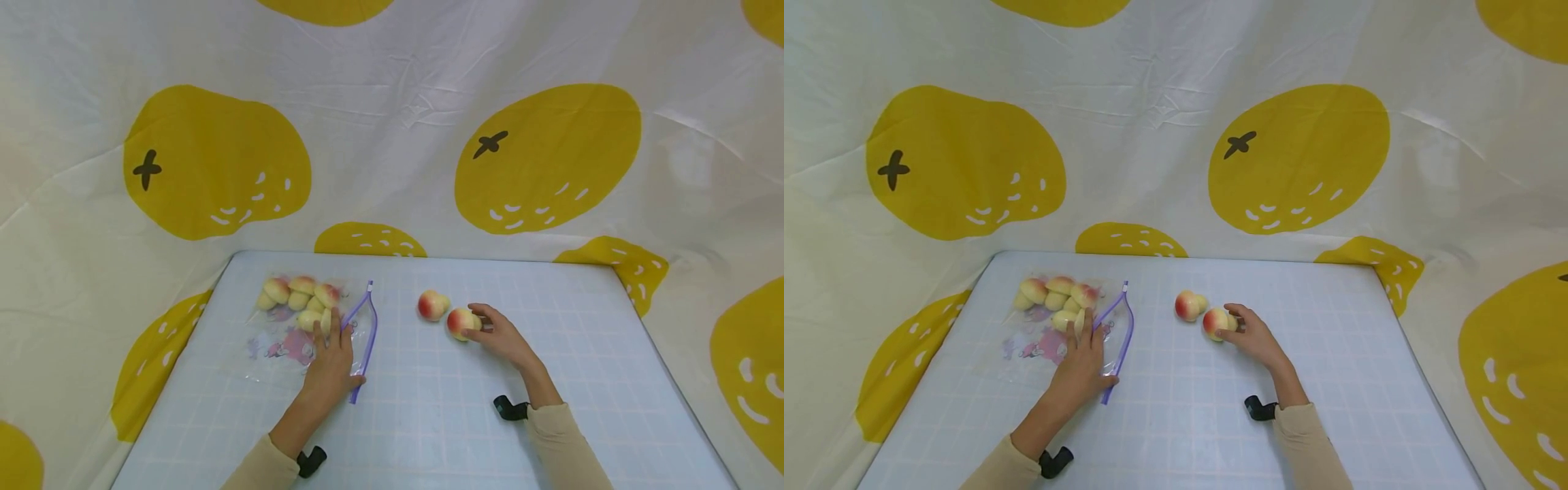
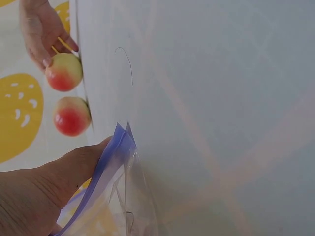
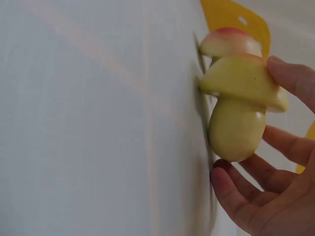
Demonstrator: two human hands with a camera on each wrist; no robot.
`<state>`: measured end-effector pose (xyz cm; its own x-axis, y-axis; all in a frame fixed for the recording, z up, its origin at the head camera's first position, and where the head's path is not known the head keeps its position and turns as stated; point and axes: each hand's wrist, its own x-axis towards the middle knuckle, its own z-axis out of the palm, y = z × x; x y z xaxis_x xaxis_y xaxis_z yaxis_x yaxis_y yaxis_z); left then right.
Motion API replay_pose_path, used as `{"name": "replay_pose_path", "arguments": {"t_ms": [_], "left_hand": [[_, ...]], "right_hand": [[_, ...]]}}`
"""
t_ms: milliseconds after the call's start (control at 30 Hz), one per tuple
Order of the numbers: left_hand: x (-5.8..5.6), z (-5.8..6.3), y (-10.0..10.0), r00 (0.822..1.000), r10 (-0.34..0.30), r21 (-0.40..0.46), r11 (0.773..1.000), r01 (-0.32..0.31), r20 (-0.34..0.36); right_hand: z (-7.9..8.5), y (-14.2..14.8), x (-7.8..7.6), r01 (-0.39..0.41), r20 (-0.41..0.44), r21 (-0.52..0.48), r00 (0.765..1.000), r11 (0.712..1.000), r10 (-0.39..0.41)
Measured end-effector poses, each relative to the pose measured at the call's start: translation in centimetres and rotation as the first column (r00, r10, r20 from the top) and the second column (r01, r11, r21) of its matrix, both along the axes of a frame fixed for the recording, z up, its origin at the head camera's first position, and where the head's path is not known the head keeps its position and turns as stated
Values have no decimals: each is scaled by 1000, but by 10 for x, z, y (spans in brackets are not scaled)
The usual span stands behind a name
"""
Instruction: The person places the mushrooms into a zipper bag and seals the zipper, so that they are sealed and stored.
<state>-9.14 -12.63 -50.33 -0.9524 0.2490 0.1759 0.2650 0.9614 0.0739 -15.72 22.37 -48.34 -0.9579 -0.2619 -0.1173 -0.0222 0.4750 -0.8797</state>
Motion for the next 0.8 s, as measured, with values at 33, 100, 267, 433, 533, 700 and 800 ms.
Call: {"name": "replay_pose_path", "arguments": {"t_ms": [33, 100, 267, 433, 533, 700, 800], "left_hand": [[0, 0, 0, 1000, 0, 0, 1000, 0, -3], [0, 0, 0, 1000, -5, -1, 1000, 5, -13], [0, -2, -1, 999, -12, -7, 1000, 12, -38], [-1, -3, -1, 999, -12, -21, 1000, 11, -45], [0, -2, -1, 999, -8, -12, 1000, 7, -31], [0, -2, -1, 1000, 7, 14, 1000, -7, -3], [0, -3, 0, 1000, 10, 21, 1000, -10, 3]], "right_hand": [[2, -1, 1, 7, 6, -15, 1000, 1000, -7], [-3, 0, -2, 7, 0, -25, 1000, 1000, -7], [-26, 6, -11, 15, -19, -31, 1000, 999, -15], [-35, 9, -14, 20, -40, -45, 999, 999, -22], [-36, 10, -13, 33, -17, -45, 999, 998, -34], [-34, 10, -9, 48, 12, -59, 999, 997, -47], [-30, 8, -6, 43, -5, -81, 999, 996, -44]]}}
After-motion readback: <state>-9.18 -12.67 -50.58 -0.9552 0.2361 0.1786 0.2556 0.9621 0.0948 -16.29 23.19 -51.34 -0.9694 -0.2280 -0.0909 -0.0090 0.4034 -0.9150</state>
